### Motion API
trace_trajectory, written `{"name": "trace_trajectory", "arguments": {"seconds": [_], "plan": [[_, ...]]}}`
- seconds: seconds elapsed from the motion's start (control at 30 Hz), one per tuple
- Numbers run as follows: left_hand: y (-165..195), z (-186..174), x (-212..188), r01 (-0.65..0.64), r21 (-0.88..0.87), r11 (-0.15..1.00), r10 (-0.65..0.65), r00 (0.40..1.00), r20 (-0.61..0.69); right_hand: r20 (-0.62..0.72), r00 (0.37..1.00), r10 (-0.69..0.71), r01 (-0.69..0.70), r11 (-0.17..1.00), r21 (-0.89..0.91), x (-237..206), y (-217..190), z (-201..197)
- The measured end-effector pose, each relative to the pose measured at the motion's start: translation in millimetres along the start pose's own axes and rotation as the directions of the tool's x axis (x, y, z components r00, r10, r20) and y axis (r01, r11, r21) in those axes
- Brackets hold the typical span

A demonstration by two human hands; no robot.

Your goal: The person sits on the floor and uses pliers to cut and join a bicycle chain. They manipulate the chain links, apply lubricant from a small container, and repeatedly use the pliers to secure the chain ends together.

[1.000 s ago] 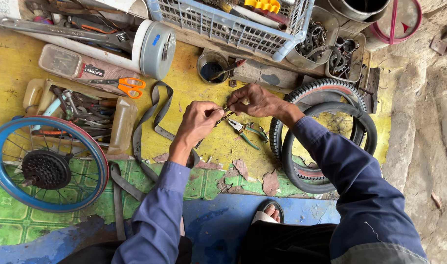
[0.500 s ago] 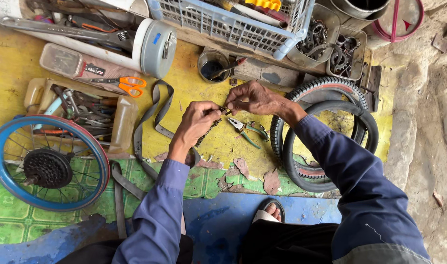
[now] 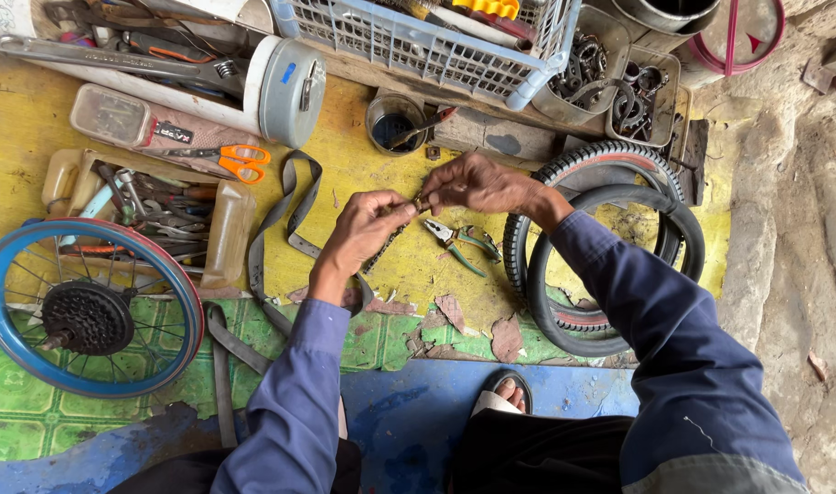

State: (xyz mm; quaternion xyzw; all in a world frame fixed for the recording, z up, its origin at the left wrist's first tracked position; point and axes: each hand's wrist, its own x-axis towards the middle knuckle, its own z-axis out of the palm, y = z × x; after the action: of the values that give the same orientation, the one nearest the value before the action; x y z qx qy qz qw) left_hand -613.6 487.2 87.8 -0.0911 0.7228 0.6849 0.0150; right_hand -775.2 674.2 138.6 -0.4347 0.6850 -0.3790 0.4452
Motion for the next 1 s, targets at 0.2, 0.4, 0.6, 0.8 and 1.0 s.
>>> {"name": "trace_trajectory", "arguments": {"seconds": [0.2,0.4,0.6,0.8,1.0], "plan": [[-12.4,3.1,1.1,0.024,-0.184,0.983,-0.018,0.999,0.032,-0.034,0.999,0.033,-0.039,0.979,-0.202,6.0,4.3,5.7],[-8.5,10.6,5.4,0.021,0.364,0.931,0.035,0.989,-0.147,-0.174,0.985,0.011,-0.101,0.851,-0.515,13.0,4.1,21.6],[-12.4,6.6,2.6,0.02,0.125,0.992,-0.008,0.996,-0.093,-0.124,0.992,-0.025,-0.022,0.933,-0.358,8.1,-3.9,8.4],[-23.7,3.6,3.1,0.098,-0.152,0.983,-0.105,0.994,-0.039,-0.12,0.992,-0.039,-0.001,0.948,-0.317,9.1,-2.3,8.5],[-35.5,3.4,-3.2,0.121,-0.341,0.932,-0.109,0.992,0.056,-0.052,0.999,0.008,-0.021,0.967,-0.253,11.6,5.2,9.6]]}}
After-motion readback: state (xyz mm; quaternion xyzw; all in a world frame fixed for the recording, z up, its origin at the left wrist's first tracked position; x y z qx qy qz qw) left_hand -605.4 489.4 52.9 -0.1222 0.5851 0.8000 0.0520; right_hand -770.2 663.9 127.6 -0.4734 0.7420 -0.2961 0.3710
